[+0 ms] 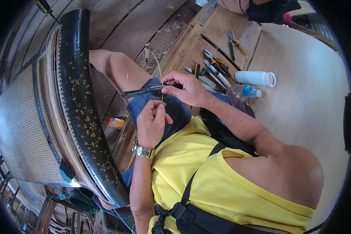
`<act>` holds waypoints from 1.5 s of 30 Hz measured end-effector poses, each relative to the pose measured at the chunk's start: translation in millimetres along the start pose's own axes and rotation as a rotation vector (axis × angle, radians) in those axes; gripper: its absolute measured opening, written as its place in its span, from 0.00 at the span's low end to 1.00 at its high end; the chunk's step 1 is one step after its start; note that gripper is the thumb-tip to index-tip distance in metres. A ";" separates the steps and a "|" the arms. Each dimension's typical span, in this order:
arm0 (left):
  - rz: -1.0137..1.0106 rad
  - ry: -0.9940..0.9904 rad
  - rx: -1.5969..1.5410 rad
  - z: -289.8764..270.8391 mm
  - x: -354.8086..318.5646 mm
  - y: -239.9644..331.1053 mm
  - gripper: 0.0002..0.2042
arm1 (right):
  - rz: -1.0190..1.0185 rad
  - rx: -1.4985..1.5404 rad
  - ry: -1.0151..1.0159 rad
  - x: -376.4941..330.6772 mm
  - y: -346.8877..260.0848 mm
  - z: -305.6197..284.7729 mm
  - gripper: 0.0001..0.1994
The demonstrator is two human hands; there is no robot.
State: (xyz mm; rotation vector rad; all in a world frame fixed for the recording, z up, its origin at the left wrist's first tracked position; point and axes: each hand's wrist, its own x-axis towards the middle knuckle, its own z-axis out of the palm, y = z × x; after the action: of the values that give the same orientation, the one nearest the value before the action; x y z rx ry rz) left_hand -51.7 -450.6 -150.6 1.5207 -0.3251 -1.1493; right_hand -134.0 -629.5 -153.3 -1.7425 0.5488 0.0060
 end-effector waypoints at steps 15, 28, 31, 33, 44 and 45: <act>0.081 0.190 0.109 5.8 14.7 -10.5 0.12 | -0.102 0.009 0.047 1.1 21.8 21.2 0.07; 0.089 0.219 0.322 2.0 8.2 0.3 0.08 | 0.232 0.280 -0.029 3.4 15.5 27.6 0.09; 0.115 0.245 0.338 1.4 10.3 -4.7 0.08 | 0.254 0.267 -0.013 5.3 16.2 28.9 0.10; 0.131 0.265 0.351 1.2 10.1 -5.2 0.09 | 0.258 0.246 -0.009 6.3 18.3 30.1 0.10; 0.181 0.341 0.241 1.1 18.4 -8.7 0.14 | 0.356 0.394 0.042 18.8 9.5 27.9 0.11; 0.183 0.344 0.240 2.1 19.7 -8.4 0.14 | 0.353 0.392 0.040 19.6 9.3 28.1 0.11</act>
State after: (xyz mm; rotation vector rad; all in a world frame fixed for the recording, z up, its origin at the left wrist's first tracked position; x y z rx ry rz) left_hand -47.0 -463.6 -167.0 1.8243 -0.3675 -0.7072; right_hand -111.9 -611.8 -174.8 -1.2522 0.8232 0.1060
